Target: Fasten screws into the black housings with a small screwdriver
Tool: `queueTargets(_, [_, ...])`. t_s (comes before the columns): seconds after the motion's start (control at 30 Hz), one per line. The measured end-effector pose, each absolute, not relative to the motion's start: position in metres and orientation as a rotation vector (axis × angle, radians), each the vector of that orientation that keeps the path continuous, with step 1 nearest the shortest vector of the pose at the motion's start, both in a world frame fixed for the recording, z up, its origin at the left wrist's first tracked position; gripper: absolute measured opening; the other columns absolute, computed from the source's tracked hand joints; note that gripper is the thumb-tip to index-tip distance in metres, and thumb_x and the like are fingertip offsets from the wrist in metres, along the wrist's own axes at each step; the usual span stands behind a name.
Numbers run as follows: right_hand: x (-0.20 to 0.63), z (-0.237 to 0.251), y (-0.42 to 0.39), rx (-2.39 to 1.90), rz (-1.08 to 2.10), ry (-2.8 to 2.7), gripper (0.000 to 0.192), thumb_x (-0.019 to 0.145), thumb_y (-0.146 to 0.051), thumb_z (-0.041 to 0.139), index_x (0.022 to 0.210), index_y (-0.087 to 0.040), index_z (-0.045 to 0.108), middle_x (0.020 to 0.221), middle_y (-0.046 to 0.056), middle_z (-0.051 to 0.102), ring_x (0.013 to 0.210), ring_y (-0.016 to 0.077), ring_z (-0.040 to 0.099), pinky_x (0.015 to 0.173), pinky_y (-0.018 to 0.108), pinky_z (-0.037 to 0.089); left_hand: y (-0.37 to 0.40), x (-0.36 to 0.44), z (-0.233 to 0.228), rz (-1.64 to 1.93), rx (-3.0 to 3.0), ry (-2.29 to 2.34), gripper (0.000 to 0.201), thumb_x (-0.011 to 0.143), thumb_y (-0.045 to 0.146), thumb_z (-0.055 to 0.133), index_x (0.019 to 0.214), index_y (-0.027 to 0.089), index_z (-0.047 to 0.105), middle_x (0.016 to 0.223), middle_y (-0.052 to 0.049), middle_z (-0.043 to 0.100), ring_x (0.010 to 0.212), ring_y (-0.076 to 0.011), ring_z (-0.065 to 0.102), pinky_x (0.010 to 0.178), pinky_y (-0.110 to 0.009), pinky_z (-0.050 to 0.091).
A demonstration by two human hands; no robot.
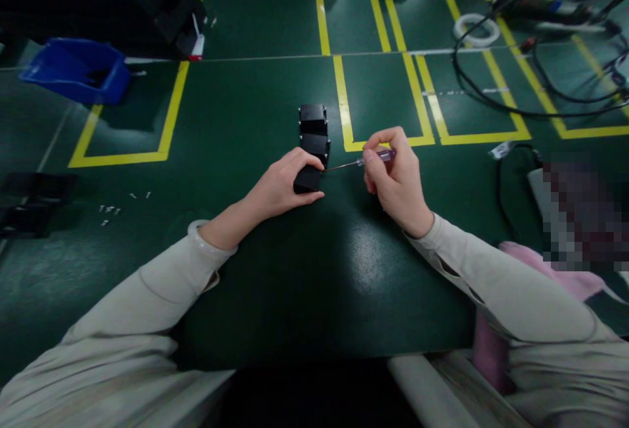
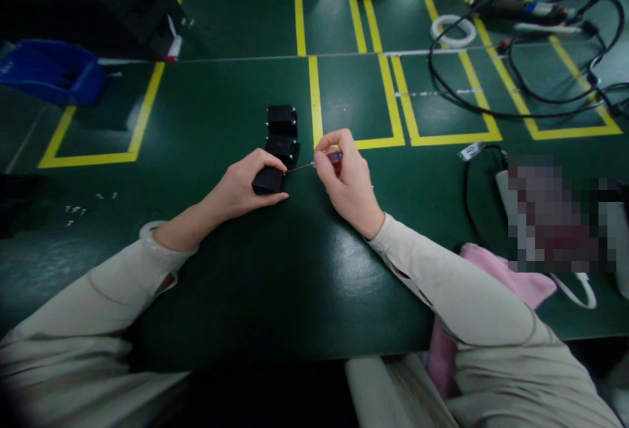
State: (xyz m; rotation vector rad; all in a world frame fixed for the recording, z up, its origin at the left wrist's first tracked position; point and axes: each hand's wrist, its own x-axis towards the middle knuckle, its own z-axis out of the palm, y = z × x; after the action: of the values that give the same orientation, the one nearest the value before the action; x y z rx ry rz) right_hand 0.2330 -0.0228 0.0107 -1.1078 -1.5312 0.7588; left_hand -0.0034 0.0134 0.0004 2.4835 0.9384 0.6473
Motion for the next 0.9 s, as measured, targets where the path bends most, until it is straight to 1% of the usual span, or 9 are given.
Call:
queueTargets(0.1, [0.2327,0.0122,-0.0234,-1.124,0.756,-1.536,0.018,0.1,-0.039,0.055,0.092,-0.024,0.049,0.078,-0.001,0.052,0.062,0.0108,0.046,0.05,0.027,0.034,0.0133,-0.0034,0.001,0.641,2.478,0.937,0.037,0.085,0.031,0.075,0.114,0.018,0.056,0.115,-0.007,0.063,0.107,-0.0232,0.062,0.093,-0.035,0.05])
queueTargets(0.3, [0.2332,0.0107,-0.0229,-1.101,0.746,-1.537,0.014,0.099,-0.037,0.056,0.099,-0.025,0.048,0.078,-0.002,0.049,0.059,0.0104,0.045,0.051,0.028,0.035,0.0128,-0.0028,0.0016,0.626,2.47,0.953,0.037,0.085,0.031,0.075,0.114,0.019,0.056,0.116,-0.007,0.063,0.106,-0.0231,0.062,0.092,-0.035,0.049])
queueTargets(0.4, [0.2334,0.0105,-0.0225,-1.115,0.749,-1.542,0.017,0.099,-0.039,0.055,0.095,-0.024,0.05,0.081,-0.001,0.052,0.064,0.0107,0.047,0.052,0.027,0.034,0.0129,-0.0028,0.0015,0.626,2.467,0.954,0.037,0.084,0.031,0.075,0.113,0.019,0.056,0.115,-0.007,0.064,0.106,-0.0229,0.062,0.093,-0.035,0.049])
queueTargets(0.5, [0.2334,0.0096,-0.0223,-1.127,0.745,-1.539,0.019,0.1,-0.04,0.053,0.092,-0.023,0.05,0.077,-0.001,0.051,0.061,0.0101,0.045,0.051,0.027,0.032,0.0131,-0.0028,0.0014,0.628,2.462,0.956,0.036,0.084,0.031,0.075,0.113,0.019,0.056,0.114,-0.007,0.064,0.106,-0.0227,0.062,0.093,-0.035,0.049])
queueTargets(0.57, [0.2333,0.0088,-0.0222,-1.117,0.745,-1.527,0.016,0.1,-0.039,0.054,0.096,-0.024,0.05,0.076,-0.002,0.049,0.058,0.0094,0.042,0.05,0.027,0.032,0.0131,-0.0028,0.0012,0.631,2.466,0.955,0.036,0.085,0.031,0.074,0.113,0.019,0.056,0.114,-0.007,0.064,0.105,-0.0227,0.062,0.093,-0.035,0.049])
queueTargets(0.67, [0.2332,0.0088,-0.0222,-1.101,0.757,-1.514,0.014,0.099,-0.038,0.055,0.102,-0.025,0.049,0.077,-0.003,0.049,0.056,0.0092,0.043,0.048,0.027,0.032,0.013,-0.0031,0.0009,0.642,2.478,0.942,0.038,0.084,0.031,0.075,0.114,0.018,0.056,0.115,-0.007,0.063,0.106,-0.0227,0.062,0.093,-0.035,0.049])
queueTargets(0.73, [0.2331,0.0097,-0.0223,-1.109,0.762,-1.518,0.015,0.099,-0.039,0.055,0.099,-0.025,0.049,0.075,-0.003,0.048,0.056,0.0093,0.043,0.048,0.026,0.031,0.0128,-0.0031,0.0008,0.647,2.481,0.937,0.038,0.085,0.03,0.075,0.114,0.018,0.056,0.115,-0.007,0.063,0.106,-0.0225,0.062,0.093,-0.035,0.049])
queueTargets(0.83, [0.233,0.0109,-0.0224,-1.12,0.752,-1.535,0.019,0.099,-0.04,0.055,0.09,-0.024,0.05,0.07,-0.004,0.046,0.055,0.0094,0.042,0.048,0.026,0.03,0.0126,-0.0031,0.0009,0.65,2.483,0.937,0.037,0.085,0.031,0.075,0.114,0.018,0.056,0.114,-0.007,0.063,0.106,-0.0224,0.062,0.092,-0.034,0.049])
queueTargets(0.9, [0.2329,0.0109,-0.0224,-1.116,0.751,-1.535,0.018,0.099,-0.039,0.056,0.09,-0.024,0.05,0.07,-0.004,0.046,0.055,0.0093,0.041,0.048,0.027,0.03,0.0126,-0.003,0.0011,0.639,2.481,0.94,0.037,0.085,0.031,0.075,0.114,0.018,0.056,0.114,-0.007,0.063,0.106,-0.0227,0.062,0.092,-0.035,0.049])
